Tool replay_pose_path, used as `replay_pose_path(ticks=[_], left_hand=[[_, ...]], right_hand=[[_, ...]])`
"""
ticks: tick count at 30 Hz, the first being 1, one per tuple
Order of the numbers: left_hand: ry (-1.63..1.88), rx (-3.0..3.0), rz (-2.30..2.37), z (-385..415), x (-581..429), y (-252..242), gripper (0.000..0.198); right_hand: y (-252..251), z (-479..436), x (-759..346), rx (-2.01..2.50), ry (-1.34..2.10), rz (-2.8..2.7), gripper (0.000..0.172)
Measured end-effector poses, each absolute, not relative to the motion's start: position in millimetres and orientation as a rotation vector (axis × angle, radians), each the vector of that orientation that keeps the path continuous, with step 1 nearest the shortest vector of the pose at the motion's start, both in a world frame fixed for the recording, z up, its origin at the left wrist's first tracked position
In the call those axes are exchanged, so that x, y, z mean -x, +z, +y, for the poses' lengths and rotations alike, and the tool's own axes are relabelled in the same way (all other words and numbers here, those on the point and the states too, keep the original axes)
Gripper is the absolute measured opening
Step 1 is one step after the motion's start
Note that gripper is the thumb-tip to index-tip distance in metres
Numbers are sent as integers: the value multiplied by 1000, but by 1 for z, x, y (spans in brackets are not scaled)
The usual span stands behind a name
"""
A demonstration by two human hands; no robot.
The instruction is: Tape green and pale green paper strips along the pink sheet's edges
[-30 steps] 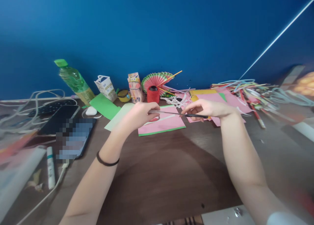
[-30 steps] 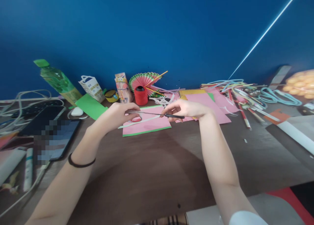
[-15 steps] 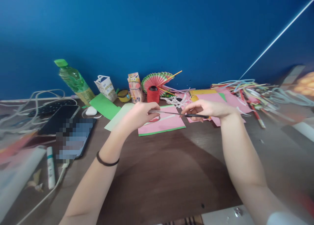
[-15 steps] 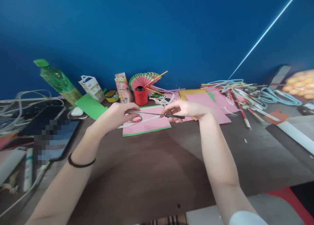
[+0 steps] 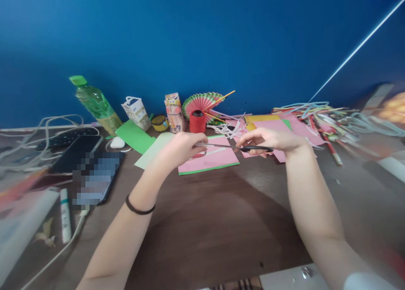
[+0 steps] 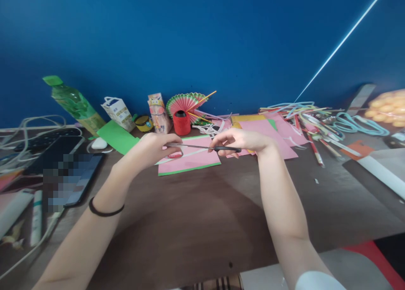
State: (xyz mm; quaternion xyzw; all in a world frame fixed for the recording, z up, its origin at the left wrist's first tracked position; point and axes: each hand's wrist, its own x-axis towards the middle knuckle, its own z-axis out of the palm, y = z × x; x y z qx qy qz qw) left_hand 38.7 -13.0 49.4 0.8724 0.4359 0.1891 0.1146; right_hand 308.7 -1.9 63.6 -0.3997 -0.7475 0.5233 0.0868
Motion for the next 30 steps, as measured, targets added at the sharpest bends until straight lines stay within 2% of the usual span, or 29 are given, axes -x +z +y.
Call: replay_pose_path(ticks=[8, 30], left_hand=[[442, -2612, 1387, -13, -39, 52, 17], [545, -2543, 1299, -16, -42, 54, 14]], right_hand=[[69, -6, -308, 1218, 1560, -2217, 35], [70, -8, -301, 1205, 1517, -2266, 32]])
